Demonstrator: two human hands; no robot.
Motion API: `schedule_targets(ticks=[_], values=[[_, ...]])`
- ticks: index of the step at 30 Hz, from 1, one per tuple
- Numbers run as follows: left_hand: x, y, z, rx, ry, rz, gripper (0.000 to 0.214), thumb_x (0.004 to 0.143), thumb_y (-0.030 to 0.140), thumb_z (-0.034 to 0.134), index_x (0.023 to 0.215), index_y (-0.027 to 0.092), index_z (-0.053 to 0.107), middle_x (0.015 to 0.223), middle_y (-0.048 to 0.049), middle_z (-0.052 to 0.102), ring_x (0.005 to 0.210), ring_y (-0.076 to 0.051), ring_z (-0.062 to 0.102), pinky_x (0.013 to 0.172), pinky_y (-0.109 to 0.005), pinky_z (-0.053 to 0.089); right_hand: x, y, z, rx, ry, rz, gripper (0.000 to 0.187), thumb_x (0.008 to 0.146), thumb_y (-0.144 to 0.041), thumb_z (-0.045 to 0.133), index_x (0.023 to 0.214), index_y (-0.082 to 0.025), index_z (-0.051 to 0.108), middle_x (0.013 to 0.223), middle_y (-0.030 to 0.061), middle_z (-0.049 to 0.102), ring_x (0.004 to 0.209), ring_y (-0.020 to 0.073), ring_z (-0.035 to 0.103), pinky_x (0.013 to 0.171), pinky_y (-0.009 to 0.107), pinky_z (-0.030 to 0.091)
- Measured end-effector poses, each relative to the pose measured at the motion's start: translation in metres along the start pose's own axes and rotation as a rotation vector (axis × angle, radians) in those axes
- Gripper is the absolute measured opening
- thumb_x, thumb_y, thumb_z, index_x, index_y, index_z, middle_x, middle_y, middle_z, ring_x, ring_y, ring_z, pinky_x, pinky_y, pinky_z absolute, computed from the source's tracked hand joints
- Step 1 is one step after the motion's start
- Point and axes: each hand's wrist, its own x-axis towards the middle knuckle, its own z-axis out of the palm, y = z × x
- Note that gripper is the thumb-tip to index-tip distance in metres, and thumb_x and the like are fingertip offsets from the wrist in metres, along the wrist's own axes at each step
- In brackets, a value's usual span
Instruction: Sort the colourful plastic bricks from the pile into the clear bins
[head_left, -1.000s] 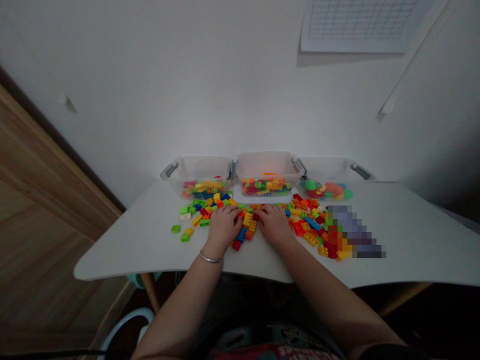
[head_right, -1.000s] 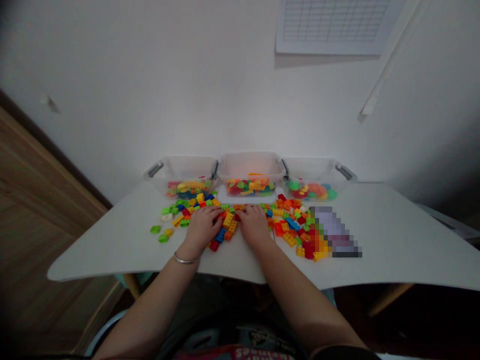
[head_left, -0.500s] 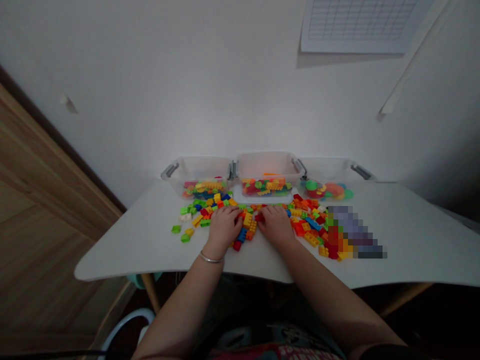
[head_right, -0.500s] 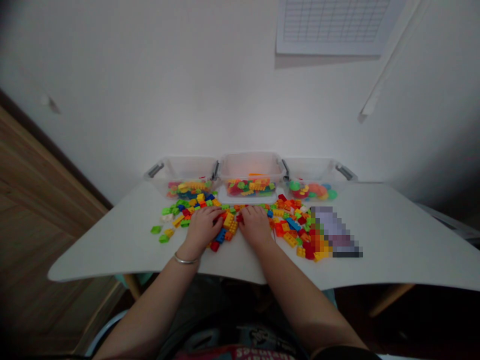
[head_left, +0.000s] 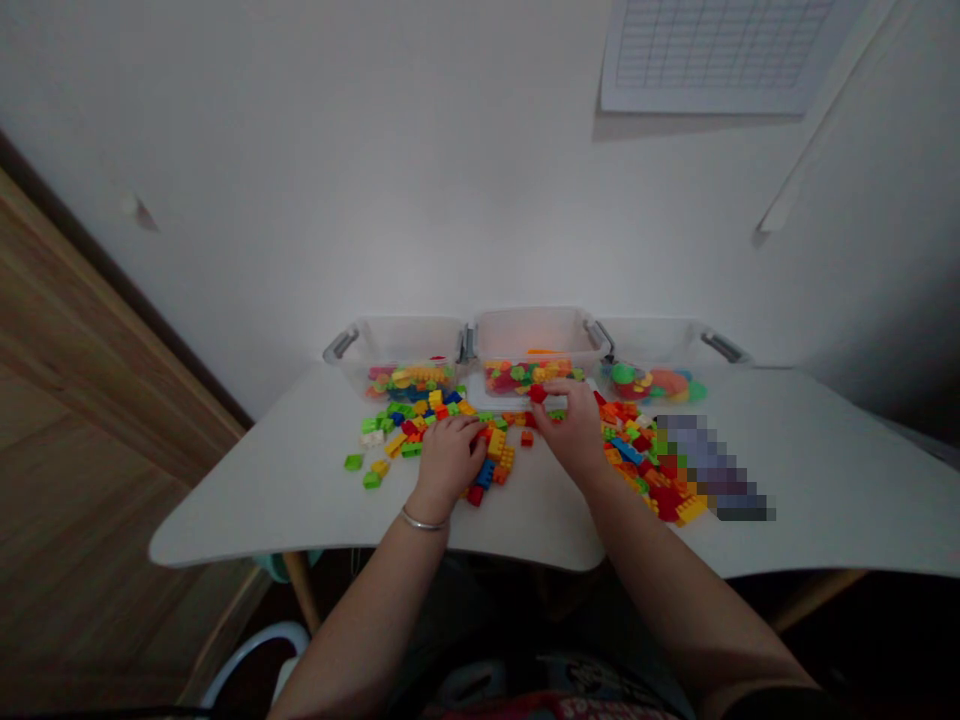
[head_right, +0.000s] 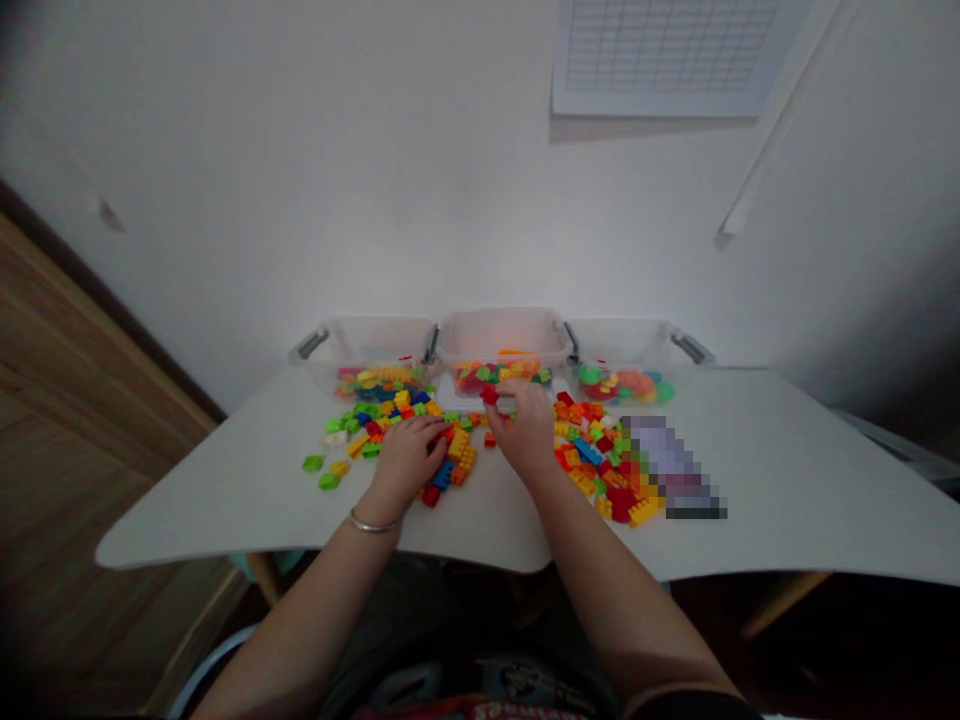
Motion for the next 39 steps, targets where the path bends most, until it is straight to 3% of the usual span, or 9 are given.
schedule_targets(ticks=[7,14,19,26,33,39], values=[[0.000,0.001,-0.002,-0.008,0.001,-0.011,0.027,0.088,0.027,0.054,0.109,0.025,0.073,0.118,-0.0034,0.070,0.109,-0.025,0.061,0.096,-0.043,0.045,0.073,0.021,-0.003,-0.022,0.064,0.096,0.019,0.083,-0.034,0.057,0.096,-0.021,0.057,0.096,0.0072,0.065,0.092,0.0222,0.058,0.085,0.038,0.047],[-0.001,-0.001,0.000,-0.024,0.012,-0.011,0.027,0.088,0.026,0.055,0.109,0.026,0.072,0.119,-0.0032,0.070,0.110,-0.025,0.060,0.096,-0.044,0.045,0.118,0.043,0.006,-0.097,-0.067,0.183,0.021,0.081,-0.035,0.062,0.096,-0.020,0.060,0.096,0.0078,0.069,0.094,0.0231,0.059,0.084,0.037,0.046],[0.000,-0.004,0.004,-0.032,0.007,-0.005,0.026,0.089,0.027,0.055,0.108,0.027,0.072,0.119,-0.0034,0.070,0.110,-0.025,0.060,0.096,-0.044,0.044,0.124,0.055,0.018,-0.140,-0.267,0.415,0.023,0.079,-0.039,0.066,0.092,-0.021,0.063,0.092,0.0049,0.071,0.083,0.0190,0.063,0.075,0.031,0.047],[0.001,-0.003,0.004,-0.024,0.011,0.003,0.027,0.089,0.027,0.054,0.109,0.026,0.072,0.118,-0.0035,0.070,0.110,-0.025,0.060,0.096,-0.044,0.045,0.127,0.061,0.024,-0.232,-0.436,0.496,0.027,0.073,-0.044,0.072,0.092,-0.025,0.069,0.094,0.0025,0.072,0.082,0.0190,0.065,0.075,0.032,0.048],[-0.001,-0.001,0.002,-0.015,0.017,-0.004,0.027,0.089,0.026,0.053,0.108,0.026,0.073,0.118,-0.0042,0.070,0.109,-0.025,0.061,0.095,-0.044,0.045,0.120,0.059,0.023,-0.227,-0.360,0.445,0.020,0.077,-0.035,0.066,0.094,-0.025,0.068,0.092,0.0020,0.072,0.082,0.0199,0.064,0.077,0.035,0.049],[-0.001,-0.001,0.001,-0.027,0.020,-0.012,0.026,0.088,0.027,0.055,0.107,0.027,0.073,0.117,-0.0033,0.070,0.110,-0.025,0.060,0.096,-0.045,0.045,0.112,0.055,0.013,-0.120,-0.253,0.250,0.018,0.079,-0.031,0.061,0.093,-0.022,0.066,0.092,0.0042,0.071,0.087,0.0206,0.062,0.083,0.035,0.048]])
